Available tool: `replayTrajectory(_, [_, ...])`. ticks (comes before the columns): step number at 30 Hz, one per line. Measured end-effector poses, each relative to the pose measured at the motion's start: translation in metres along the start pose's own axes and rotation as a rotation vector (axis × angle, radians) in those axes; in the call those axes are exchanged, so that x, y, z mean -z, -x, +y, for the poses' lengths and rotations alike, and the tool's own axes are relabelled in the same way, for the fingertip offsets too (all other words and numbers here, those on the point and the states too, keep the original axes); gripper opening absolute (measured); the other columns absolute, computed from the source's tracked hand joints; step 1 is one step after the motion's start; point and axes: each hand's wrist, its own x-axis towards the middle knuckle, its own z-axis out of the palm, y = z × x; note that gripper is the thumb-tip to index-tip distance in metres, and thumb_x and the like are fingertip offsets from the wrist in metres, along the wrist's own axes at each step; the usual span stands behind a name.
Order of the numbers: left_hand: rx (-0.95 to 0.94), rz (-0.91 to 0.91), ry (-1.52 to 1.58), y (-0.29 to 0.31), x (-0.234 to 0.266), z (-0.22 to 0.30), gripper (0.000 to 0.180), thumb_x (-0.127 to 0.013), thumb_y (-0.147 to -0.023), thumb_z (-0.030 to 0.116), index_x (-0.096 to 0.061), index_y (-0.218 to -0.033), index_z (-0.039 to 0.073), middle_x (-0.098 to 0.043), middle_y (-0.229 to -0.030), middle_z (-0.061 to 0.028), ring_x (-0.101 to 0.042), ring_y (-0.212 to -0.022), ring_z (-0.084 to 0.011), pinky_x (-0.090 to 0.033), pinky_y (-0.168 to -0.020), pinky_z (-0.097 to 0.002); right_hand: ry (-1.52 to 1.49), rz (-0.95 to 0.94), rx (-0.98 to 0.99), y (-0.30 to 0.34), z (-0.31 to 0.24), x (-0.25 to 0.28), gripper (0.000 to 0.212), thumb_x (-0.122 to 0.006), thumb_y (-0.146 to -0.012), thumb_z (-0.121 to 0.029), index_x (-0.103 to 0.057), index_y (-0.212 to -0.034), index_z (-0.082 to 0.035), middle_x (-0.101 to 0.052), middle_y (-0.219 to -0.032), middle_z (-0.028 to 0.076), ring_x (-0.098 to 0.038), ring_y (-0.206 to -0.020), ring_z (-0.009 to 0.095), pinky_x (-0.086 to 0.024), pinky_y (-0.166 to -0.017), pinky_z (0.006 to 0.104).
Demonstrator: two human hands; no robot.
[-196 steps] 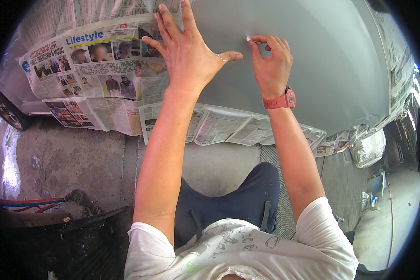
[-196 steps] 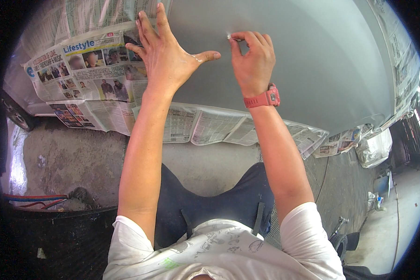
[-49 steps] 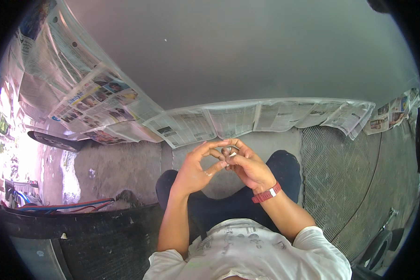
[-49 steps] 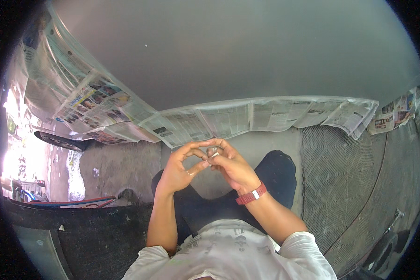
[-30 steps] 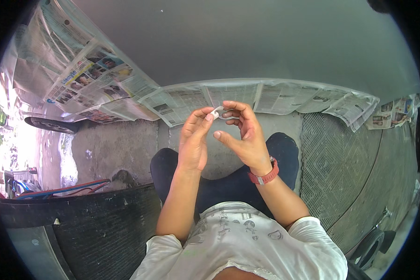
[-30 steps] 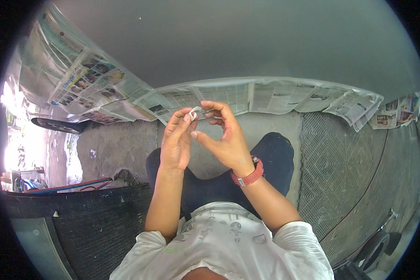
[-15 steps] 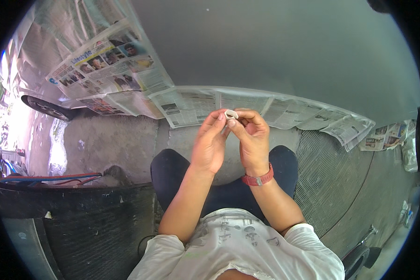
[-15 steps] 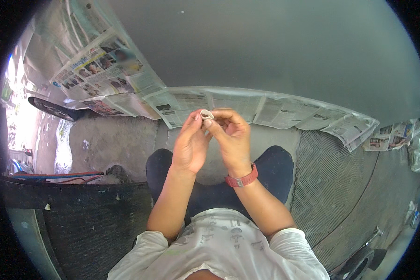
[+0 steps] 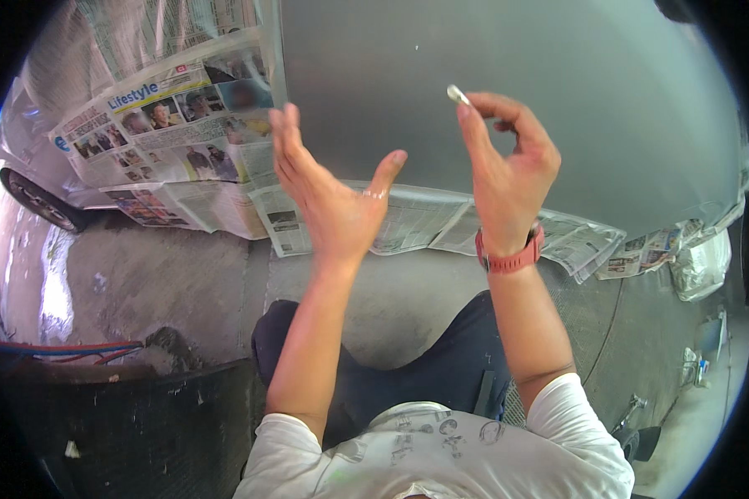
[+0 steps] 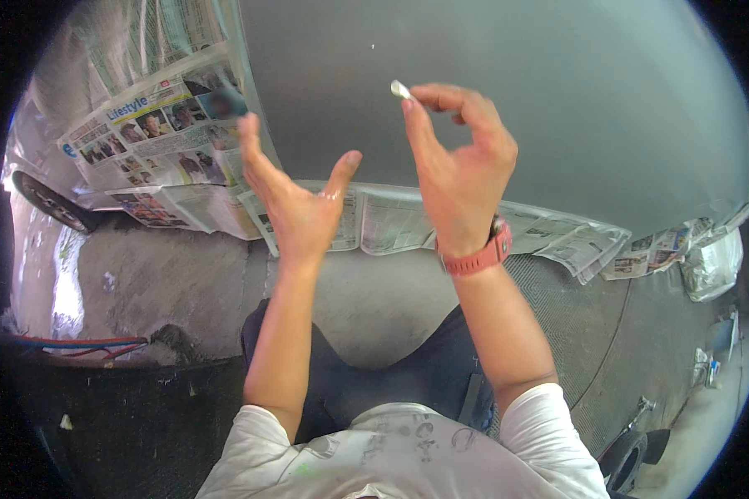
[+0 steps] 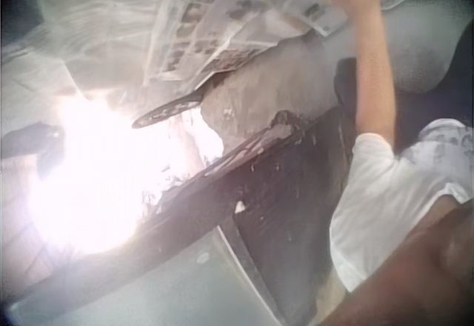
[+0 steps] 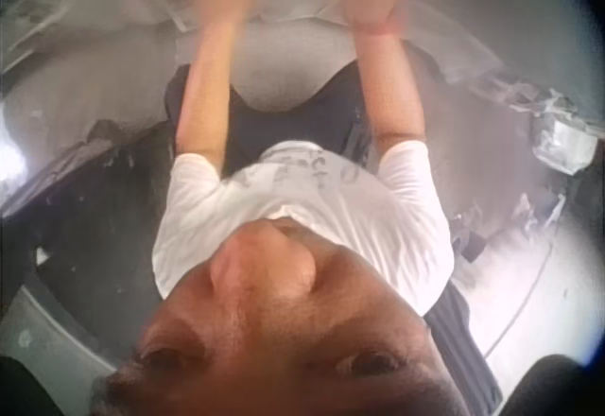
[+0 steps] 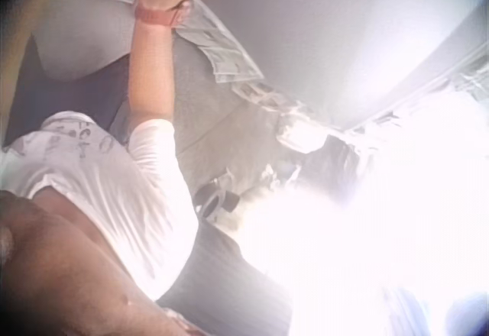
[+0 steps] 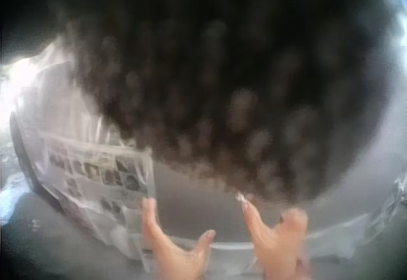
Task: The person spray paints a car bumper with a spray gun, then uses a small piece of tape to remove a paint defect from the surface. The bumper is masked with newspaper and plastic sheeting.
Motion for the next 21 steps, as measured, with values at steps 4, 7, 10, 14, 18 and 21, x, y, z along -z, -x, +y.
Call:
replayTrajectory(4, [-0.101,0.07,-0.103,-0.041,-0.006,0.008,0.157,-0.101,-0.056,0.053,0.001,-0.166,0.005,-0.012,-0.166,-0.0394,-0.017,-0.156,-0.0511,-0.013,-0.125,-0.0661,0.138,-0.016,0.106,-0.029,0.006,-0.02,0.011,-0.08,-0.085,-0.008,-0.077,-0.096,-0.006,-0.076,-0.085,0.005,-0.07,-0.08,0.018,-0.05,-0.078,0.0329])
replayTrajectory(7, [-0.125,0.1,-0.13,-0.06,-0.011,0.002,0.166,-0.101,-0.05,0.058,0.004,-0.167,0.006,-0.01,-0.165,-0.0423,-0.015,-0.156,-0.0531,-0.009,-0.124,-0.0704,0.154,0.005,0.097,-0.036,0.008,-0.034,0.012,-0.08,-0.089,-0.011,-0.079,-0.099,-0.006,-0.078,-0.088,0.0,-0.068,-0.083,0.012,-0.046,-0.079,0.0307])
replayTrajectory(10, [-0.134,0.099,-0.128,-0.069,-0.014,-0.002,0.168,-0.101,-0.047,0.061,0.003,-0.167,0.007,-0.011,-0.164,-0.0437,-0.015,-0.156,-0.0547,-0.008,-0.122,-0.0733,0.294,0.018,0.189,-0.038,0.011,-0.038,0.01,-0.08,-0.088,-0.011,-0.08,-0.098,-0.009,-0.077,-0.089,0.001,-0.068,-0.084,0.013,-0.046,-0.079,0.0316])
replayTrajectory(14, [-0.094,0.085,-0.09,-0.076,-0.017,0.003,0.167,-0.1,-0.046,0.063,0.001,-0.168,0.009,-0.012,-0.163,-0.0449,-0.014,-0.156,-0.0555,-0.007,-0.121,-0.0748,0.318,0.018,0.272,-0.042,0.015,-0.039,0.01,-0.08,-0.086,-0.011,-0.08,-0.097,-0.011,-0.076,-0.088,0.0,-0.066,-0.083,0.016,-0.047,-0.078,0.034])
replayTrajectory(18, [-0.08,0.08,-0.148,-0.078,-0.013,0.008,0.167,-0.098,-0.048,0.068,0.003,-0.167,0.007,-0.015,-0.162,-0.0451,-0.015,-0.156,-0.0538,-0.011,-0.121,-0.0755,0.392,-0.006,0.255,-0.041,0.011,-0.042,0.01,-0.081,-0.083,-0.008,-0.078,-0.092,-0.01,-0.075,-0.088,0.001,-0.063,-0.082,0.021,-0.05,-0.078,0.0367])
replayTrajectory(21, [-0.084,0.094,-0.158,-0.081,-0.012,0.008,0.167,-0.097,-0.048,0.069,0.003,-0.166,0.006,-0.016,-0.161,-0.0459,-0.015,-0.156,-0.0542,-0.011,-0.121,-0.0761,0.39,-0.006,0.268,-0.041,0.014,-0.042,0.01,-0.082,-0.083,-0.009,-0.079,-0.093,-0.01,-0.072,-0.09,0.002,-0.061,-0.084,0.021,-0.049,-0.08,0.0366])
